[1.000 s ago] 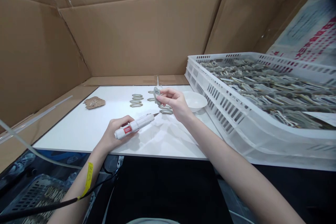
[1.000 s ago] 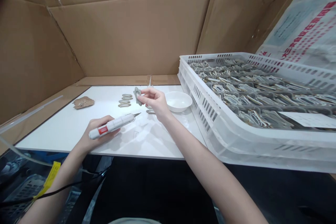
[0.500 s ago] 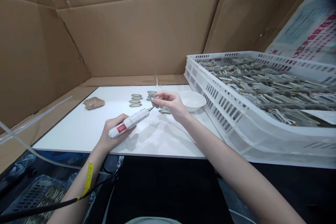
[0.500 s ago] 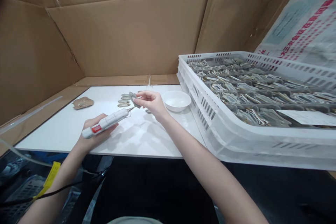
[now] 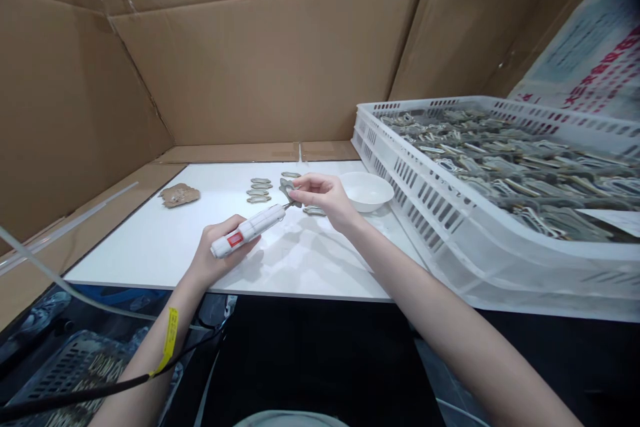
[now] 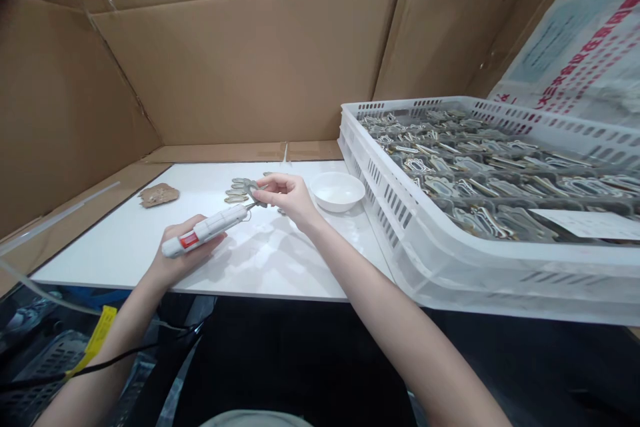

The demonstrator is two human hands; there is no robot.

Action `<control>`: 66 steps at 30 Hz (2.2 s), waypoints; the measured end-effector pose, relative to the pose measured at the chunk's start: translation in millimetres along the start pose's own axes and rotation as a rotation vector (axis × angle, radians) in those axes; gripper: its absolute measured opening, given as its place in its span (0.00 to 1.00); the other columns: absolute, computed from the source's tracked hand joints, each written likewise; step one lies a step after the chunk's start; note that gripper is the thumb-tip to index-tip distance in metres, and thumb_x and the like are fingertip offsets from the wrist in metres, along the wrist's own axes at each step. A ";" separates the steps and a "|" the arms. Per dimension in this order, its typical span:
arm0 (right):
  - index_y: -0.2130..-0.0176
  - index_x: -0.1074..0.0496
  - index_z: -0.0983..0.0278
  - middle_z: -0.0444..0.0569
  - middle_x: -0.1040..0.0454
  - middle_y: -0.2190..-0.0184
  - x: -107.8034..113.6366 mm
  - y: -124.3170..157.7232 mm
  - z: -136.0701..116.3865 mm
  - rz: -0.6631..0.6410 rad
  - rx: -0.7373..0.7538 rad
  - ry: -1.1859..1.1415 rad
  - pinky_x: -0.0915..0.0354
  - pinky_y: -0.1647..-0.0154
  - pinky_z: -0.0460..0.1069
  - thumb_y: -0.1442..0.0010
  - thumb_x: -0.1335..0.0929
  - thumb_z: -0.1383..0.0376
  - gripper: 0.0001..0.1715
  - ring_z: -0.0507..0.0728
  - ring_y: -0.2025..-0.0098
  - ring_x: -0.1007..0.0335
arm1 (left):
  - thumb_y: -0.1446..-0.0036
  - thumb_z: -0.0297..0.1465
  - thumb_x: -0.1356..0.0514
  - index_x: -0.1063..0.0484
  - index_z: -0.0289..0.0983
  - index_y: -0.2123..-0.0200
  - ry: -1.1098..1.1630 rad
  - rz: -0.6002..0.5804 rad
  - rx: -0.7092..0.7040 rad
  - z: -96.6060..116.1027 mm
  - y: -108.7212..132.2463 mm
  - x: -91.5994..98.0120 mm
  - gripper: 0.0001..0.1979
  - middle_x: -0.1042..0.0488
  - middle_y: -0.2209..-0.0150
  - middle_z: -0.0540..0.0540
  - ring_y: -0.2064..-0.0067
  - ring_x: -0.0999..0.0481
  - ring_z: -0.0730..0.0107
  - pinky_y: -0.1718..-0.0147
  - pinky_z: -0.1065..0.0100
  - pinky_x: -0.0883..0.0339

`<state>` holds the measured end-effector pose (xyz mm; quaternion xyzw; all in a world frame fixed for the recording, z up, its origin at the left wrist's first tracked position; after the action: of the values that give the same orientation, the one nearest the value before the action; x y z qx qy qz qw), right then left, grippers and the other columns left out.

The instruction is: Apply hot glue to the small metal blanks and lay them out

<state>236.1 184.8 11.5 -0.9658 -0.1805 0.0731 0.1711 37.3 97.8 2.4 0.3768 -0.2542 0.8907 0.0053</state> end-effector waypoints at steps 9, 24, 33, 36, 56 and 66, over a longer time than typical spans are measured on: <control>0.69 0.22 0.62 0.44 0.26 0.76 -1.0 -0.3 0.6 -0.034 0.013 0.027 0.37 0.71 0.49 0.55 0.23 0.57 0.14 0.53 0.72 0.31 | 0.43 0.35 0.39 0.34 0.36 0.75 0.114 -0.033 0.027 -5.9 -2.4 -7.0 0.12 0.34 0.77 0.52 0.75 0.37 0.75 0.76 0.73 0.41; 0.69 0.22 0.62 0.45 0.26 0.75 -0.5 -0.6 0.6 -0.039 0.027 0.041 0.37 0.71 0.49 0.54 0.23 0.56 0.14 0.52 0.72 0.32 | 0.44 0.37 0.38 0.36 0.36 0.77 0.175 -0.044 0.131 -11.4 -2.7 -8.4 0.14 0.35 0.78 0.52 0.77 0.38 0.75 0.80 0.73 0.43; 0.70 0.22 0.62 0.45 0.26 0.76 -1.3 -0.2 -1.7 -0.023 0.007 0.031 0.38 0.72 0.49 0.56 0.23 0.55 0.16 0.53 0.72 0.32 | 0.44 0.37 0.38 0.36 0.37 0.76 0.180 -0.040 0.131 -9.7 -2.5 -8.1 0.14 0.36 0.79 0.53 0.78 0.38 0.76 0.81 0.73 0.43; 0.70 0.22 0.62 0.45 0.27 0.76 -1.2 -0.5 -1.5 -0.024 0.014 0.030 0.38 0.72 0.49 0.56 0.23 0.55 0.15 0.53 0.72 0.33 | 0.44 0.37 0.38 0.37 0.37 0.76 0.183 -0.039 0.136 -8.9 -2.4 -7.9 0.14 0.36 0.79 0.53 0.78 0.38 0.76 0.81 0.73 0.43; 0.69 0.22 0.62 0.42 0.30 0.79 0.7 -1.2 0.7 -0.014 0.010 0.020 0.43 0.75 0.48 0.55 0.23 0.57 0.15 0.50 0.75 0.38 | 0.43 0.36 0.39 0.39 0.37 0.77 0.172 -0.039 0.114 -6.9 -3.1 -7.8 0.15 0.39 0.79 0.54 0.78 0.42 0.77 0.81 0.73 0.45; 0.70 0.23 0.63 0.43 0.28 0.78 4.7 -3.8 4.2 0.039 -0.030 -0.031 0.40 0.72 0.49 0.59 0.22 0.58 0.16 0.51 0.74 0.36 | 0.43 0.37 0.39 0.39 0.38 0.77 0.125 0.009 0.106 -10.9 -1.1 -4.3 0.16 0.37 0.79 0.54 0.78 0.37 0.75 0.80 0.73 0.43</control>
<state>238.4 191.2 8.6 -0.9704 -0.1654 0.0886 0.1522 33.3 104.5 -6.4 0.3190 -0.2076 0.9247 -0.0029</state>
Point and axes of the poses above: each hand's wrist, its own y-axis away from the middle knuckle, its own x-axis out of the back of the hand, z = x × y, the point moved 6 cm from there along -y, towards the middle knuckle
